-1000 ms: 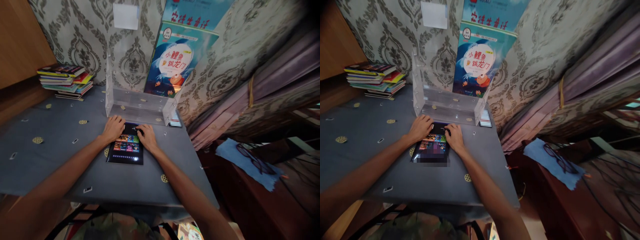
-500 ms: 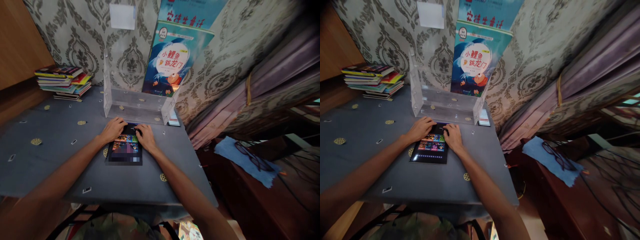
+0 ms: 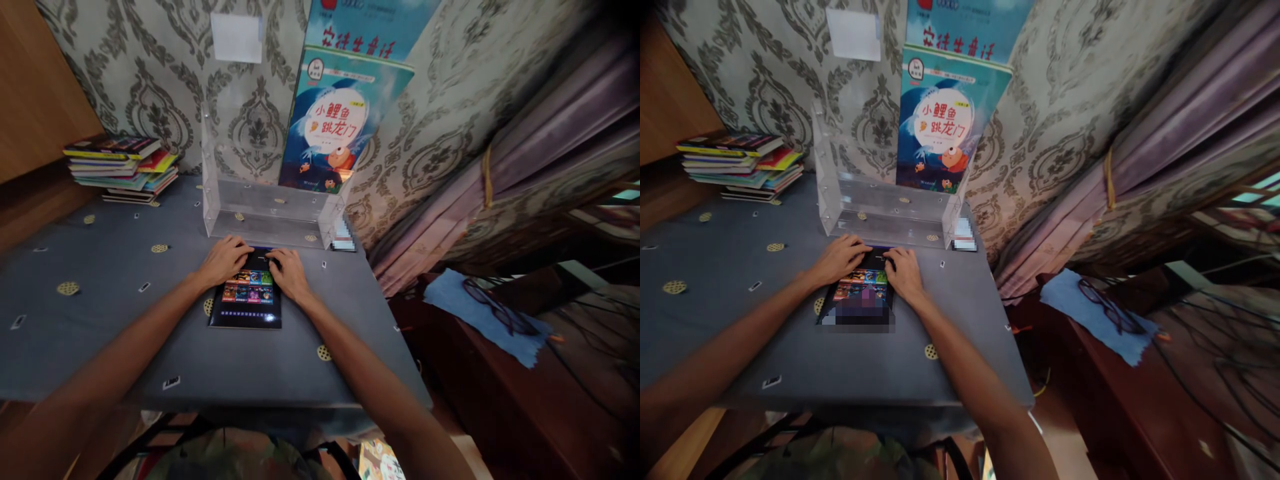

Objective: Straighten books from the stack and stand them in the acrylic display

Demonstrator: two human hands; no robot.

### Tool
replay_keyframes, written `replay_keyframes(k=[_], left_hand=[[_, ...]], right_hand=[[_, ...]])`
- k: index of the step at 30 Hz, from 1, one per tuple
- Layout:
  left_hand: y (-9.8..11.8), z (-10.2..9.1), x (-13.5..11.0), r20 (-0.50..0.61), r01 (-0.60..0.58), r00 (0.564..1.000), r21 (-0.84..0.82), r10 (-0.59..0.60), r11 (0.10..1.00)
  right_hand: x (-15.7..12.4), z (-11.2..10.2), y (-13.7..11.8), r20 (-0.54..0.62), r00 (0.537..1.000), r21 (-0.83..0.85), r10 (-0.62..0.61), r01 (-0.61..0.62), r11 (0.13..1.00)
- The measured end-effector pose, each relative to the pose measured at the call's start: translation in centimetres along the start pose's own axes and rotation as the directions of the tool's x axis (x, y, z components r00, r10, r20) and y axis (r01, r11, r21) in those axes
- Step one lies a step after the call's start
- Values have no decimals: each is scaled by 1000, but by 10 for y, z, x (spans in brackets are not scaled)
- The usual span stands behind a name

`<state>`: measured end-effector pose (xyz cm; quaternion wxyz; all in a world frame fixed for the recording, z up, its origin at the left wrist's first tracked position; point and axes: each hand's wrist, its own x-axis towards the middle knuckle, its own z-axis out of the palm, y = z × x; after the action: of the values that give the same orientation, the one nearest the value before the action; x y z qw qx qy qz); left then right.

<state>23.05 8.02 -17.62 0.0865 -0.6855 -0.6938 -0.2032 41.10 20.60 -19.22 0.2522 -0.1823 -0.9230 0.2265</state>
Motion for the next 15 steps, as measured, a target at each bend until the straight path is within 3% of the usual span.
replay_keyframes(k=[15], left_hand=[[-18, 2, 3, 47, 84, 996, -172, -77, 981]], right_hand=[[-2, 5, 8, 1, 1000, 16, 26, -26, 1000]])
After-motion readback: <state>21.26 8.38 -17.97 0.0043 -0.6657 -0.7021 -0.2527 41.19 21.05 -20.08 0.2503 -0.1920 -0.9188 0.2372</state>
